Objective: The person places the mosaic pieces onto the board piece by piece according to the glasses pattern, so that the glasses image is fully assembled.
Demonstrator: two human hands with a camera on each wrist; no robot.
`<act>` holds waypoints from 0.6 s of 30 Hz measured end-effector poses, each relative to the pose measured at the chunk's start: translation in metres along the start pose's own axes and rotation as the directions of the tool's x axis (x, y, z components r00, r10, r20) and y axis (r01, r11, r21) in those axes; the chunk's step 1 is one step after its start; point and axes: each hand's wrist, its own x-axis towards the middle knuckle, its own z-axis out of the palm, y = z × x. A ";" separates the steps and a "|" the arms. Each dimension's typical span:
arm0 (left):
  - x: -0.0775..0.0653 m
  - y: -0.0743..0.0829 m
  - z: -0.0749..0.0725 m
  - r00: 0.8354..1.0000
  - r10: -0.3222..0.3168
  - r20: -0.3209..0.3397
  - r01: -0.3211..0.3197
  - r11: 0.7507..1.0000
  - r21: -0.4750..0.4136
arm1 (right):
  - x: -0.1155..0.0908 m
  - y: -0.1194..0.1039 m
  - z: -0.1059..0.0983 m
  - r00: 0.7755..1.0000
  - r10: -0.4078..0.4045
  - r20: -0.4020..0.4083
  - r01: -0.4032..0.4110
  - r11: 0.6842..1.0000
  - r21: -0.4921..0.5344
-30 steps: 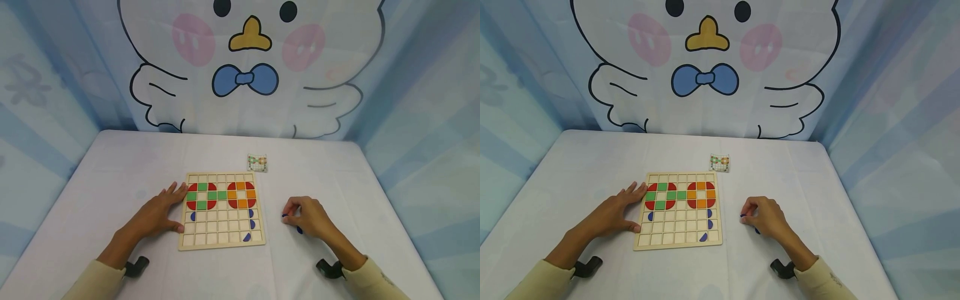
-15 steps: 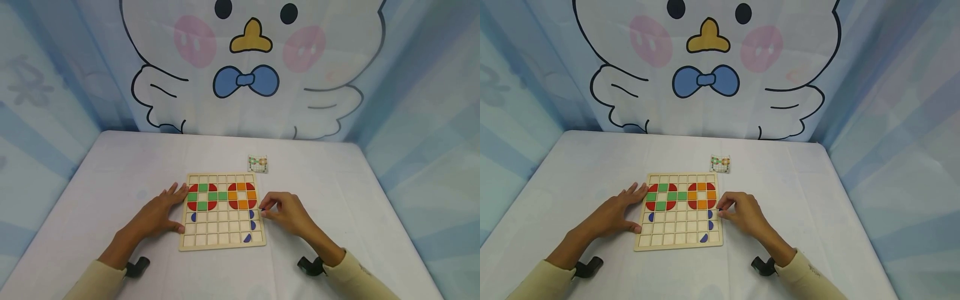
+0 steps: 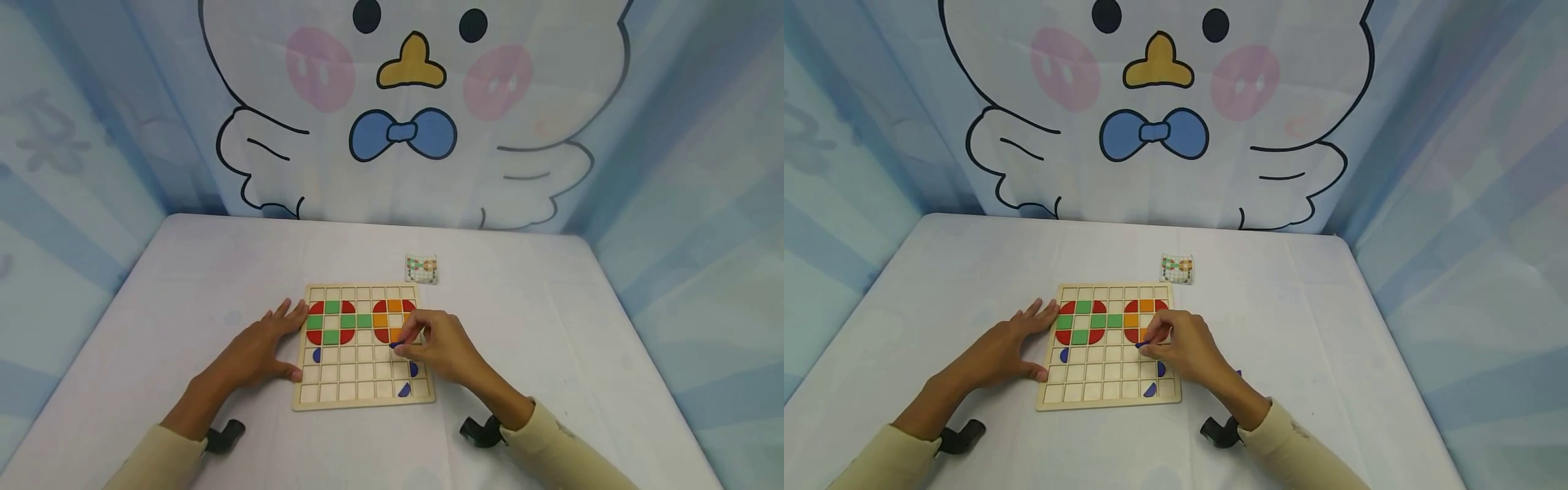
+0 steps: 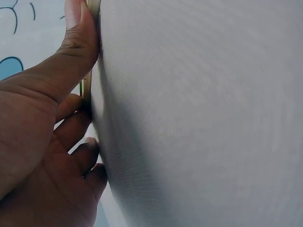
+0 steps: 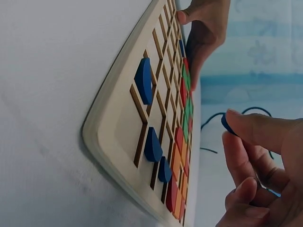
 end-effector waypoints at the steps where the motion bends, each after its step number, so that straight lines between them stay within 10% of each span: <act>1: 0.000 0.000 0.000 1.000 0.000 -0.001 0.000 1.000 0.000 | 0.001 -0.001 0.002 1.000 -0.004 0.009 0.004 1.000 0.007; 18: 0.000 -0.001 0.001 1.000 0.006 -0.006 -0.006 1.000 -0.007 | 0.011 -0.024 0.034 0.986 -0.146 0.076 0.144 0.989 0.031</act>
